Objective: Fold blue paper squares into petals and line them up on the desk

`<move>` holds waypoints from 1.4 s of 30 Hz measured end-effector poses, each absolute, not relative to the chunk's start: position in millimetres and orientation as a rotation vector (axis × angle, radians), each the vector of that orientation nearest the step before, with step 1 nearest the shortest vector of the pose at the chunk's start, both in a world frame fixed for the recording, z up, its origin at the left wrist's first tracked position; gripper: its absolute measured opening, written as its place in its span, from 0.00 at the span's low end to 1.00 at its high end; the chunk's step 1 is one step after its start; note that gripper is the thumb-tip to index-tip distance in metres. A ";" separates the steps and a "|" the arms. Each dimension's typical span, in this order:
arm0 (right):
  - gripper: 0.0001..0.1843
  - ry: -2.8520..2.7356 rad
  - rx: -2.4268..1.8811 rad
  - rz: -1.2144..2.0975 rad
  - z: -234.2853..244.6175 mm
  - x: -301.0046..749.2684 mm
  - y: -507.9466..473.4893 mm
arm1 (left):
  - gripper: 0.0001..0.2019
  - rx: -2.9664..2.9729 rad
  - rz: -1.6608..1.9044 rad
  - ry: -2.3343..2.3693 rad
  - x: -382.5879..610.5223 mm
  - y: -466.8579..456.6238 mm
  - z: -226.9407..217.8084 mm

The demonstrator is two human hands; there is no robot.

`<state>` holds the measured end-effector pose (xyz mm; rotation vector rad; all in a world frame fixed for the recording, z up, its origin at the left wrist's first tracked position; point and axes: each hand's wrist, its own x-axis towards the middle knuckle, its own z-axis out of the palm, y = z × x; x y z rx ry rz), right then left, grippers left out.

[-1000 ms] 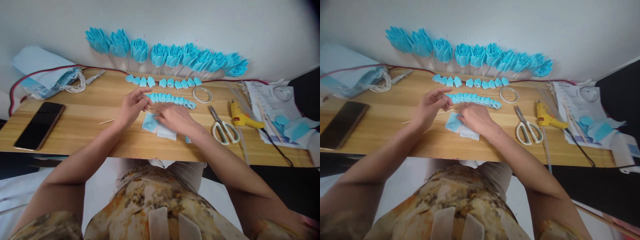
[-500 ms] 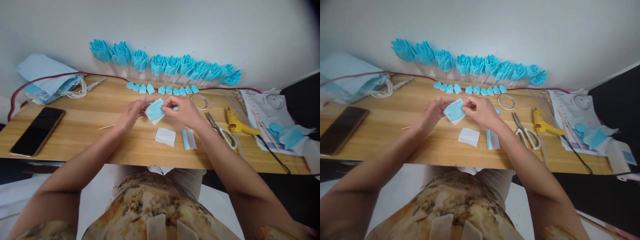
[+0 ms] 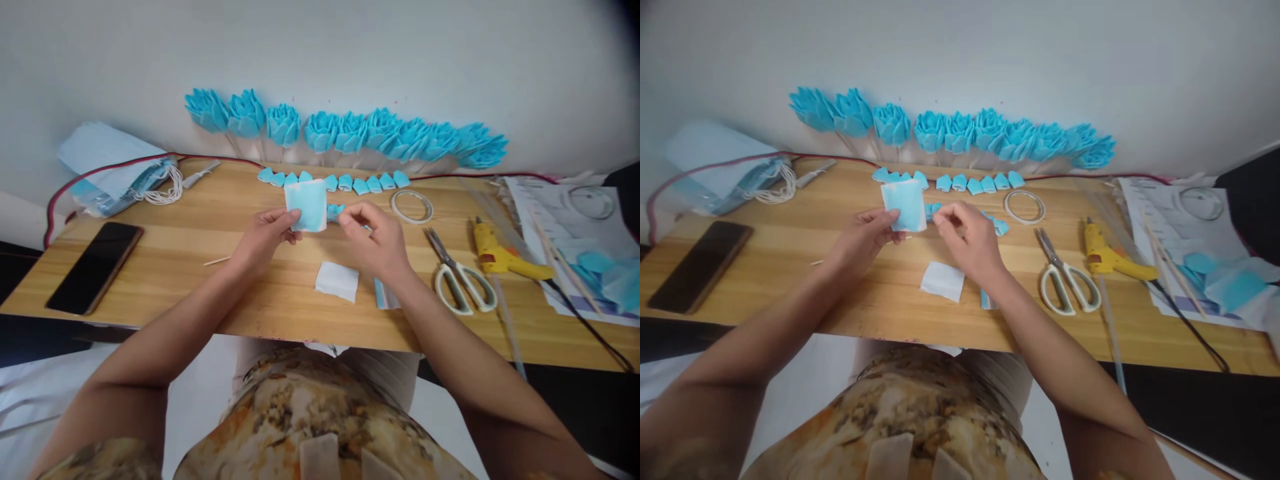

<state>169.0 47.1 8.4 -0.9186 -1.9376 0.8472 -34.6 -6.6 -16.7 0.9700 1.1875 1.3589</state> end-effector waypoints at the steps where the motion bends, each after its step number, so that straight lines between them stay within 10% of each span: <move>1: 0.10 -1.962 -0.910 0.895 6.5 168.4 44.5 | 0.17 0.938 1.359 1.164 -33.7 -6.8 -15.8; 42: 0.15 -2.086 -0.933 1.187 2.3 169.8 52.4 | 0.23 1.369 1.352 1.458 -27.3 -10.3 -11.7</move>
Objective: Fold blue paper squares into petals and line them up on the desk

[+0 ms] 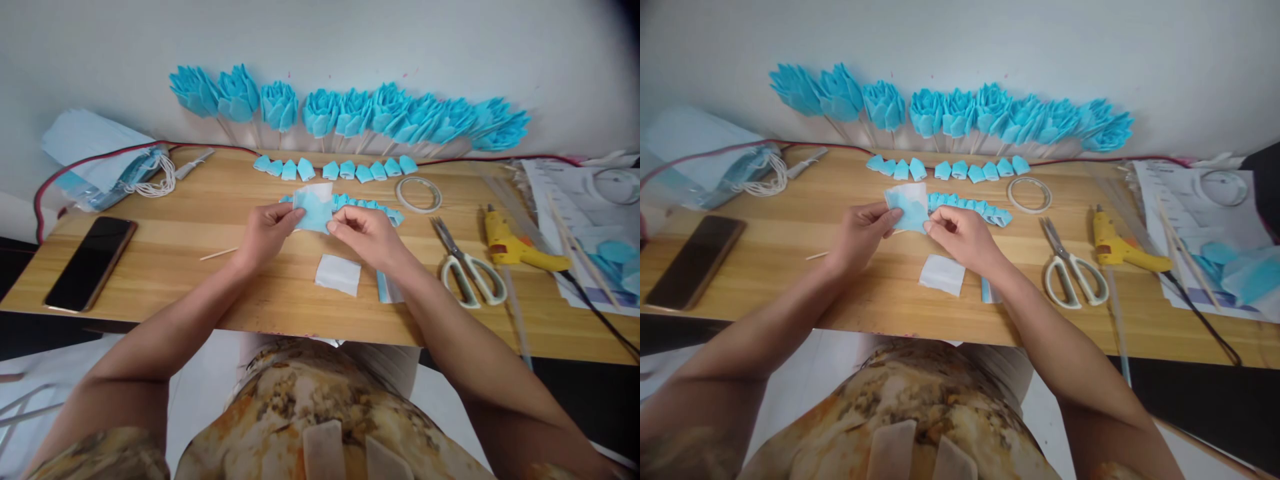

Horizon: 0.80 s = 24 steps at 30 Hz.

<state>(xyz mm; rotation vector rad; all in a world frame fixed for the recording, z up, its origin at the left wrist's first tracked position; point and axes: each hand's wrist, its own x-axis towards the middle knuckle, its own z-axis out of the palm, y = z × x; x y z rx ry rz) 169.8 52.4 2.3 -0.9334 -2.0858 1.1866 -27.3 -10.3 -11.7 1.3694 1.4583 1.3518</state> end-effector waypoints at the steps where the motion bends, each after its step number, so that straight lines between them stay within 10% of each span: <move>1: 0.14 -2.081 -0.936 1.214 2.2 170.5 53.6 | 0.23 1.354 1.338 1.448 -27.7 -10.4 -10.6; 24: 0.23 -1.948 -0.968 1.367 -3.8 168.9 52.1 | 0.19 1.221 1.286 1.261 -23.3 -10.7 -12.8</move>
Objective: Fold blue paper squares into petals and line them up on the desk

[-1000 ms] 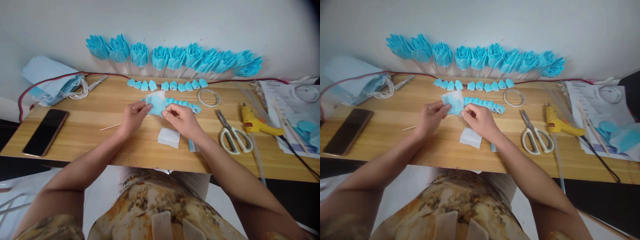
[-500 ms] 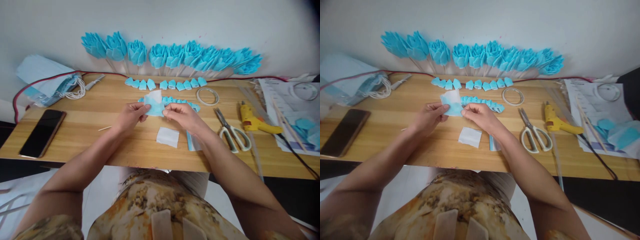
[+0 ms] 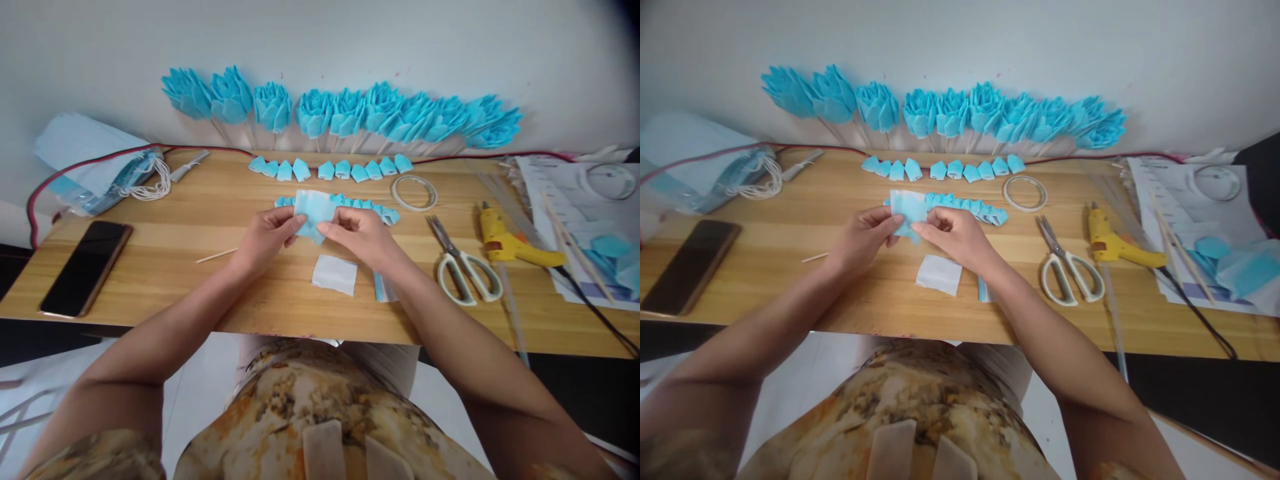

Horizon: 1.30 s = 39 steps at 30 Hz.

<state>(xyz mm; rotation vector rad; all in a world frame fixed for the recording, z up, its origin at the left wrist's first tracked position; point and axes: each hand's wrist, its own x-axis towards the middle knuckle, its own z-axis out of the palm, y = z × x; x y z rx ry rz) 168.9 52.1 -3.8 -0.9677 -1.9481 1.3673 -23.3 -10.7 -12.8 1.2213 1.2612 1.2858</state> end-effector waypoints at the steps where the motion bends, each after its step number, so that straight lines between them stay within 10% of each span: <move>1: 0.22 -1.954 -0.982 1.367 -6.0 167.7 51.5 | 0.19 1.221 1.297 1.246 -22.2 -10.6 -12.5; 12: 0.12 -2.019 -0.983 1.382 -7.8 172.3 58.4 | 0.16 1.044 1.348 1.060 -25.5 -7.1 -16.7; 39: 0.24 -1.669 -0.938 1.594 -6.8 170.3 57.7 | 0.23 1.056 1.329 0.980 -25.2 -5.7 -21.2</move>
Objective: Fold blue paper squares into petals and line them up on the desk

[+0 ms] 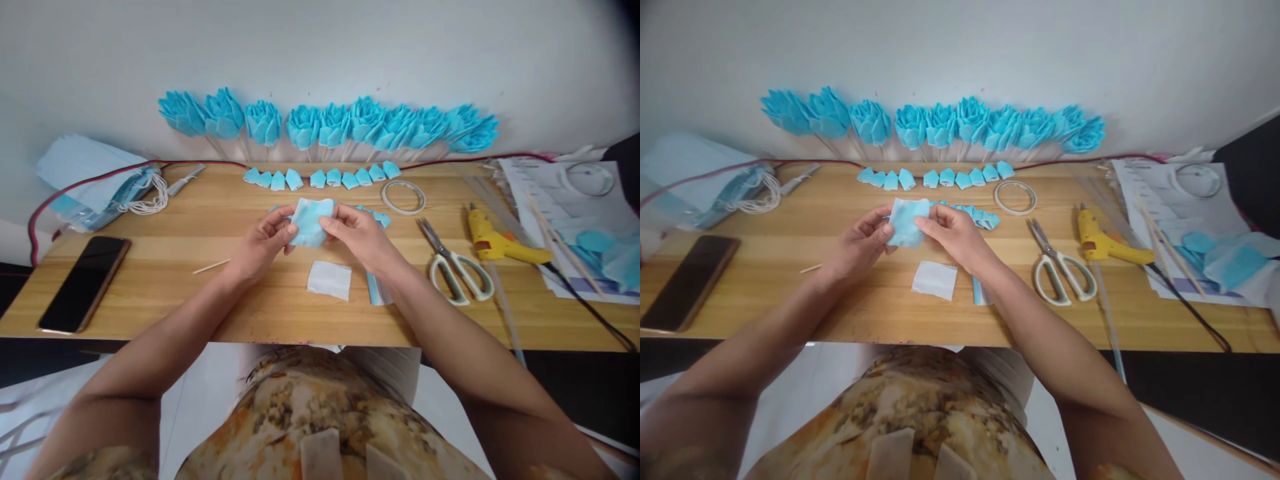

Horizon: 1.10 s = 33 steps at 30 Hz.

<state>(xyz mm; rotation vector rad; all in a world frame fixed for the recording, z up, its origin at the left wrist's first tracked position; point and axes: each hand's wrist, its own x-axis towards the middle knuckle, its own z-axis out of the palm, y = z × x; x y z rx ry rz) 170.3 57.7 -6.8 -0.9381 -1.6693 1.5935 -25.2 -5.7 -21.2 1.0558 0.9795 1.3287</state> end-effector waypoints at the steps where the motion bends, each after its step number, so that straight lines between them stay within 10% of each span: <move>1: 0.23 -1.665 -0.942 1.561 -8.0 169.8 57.7 | 0.23 1.078 1.323 0.986 -24.8 -6.6 -21.5; 11: 0.19 -1.893 -0.900 1.344 -6.8 171.0 57.6 | 0.40 1.149 1.301 1.171 -25.3 -5.9 -18.2; 20: 0.22 -1.987 -0.938 1.265 -4.1 169.2 53.0 | 0.15 1.021 1.362 1.267 -28.9 -9.3 -14.4; 33: 0.28 -1.623 -0.757 1.919 -3.4 166.2 53.5 | 0.18 0.852 1.393 1.076 -24.0 -4.4 -17.0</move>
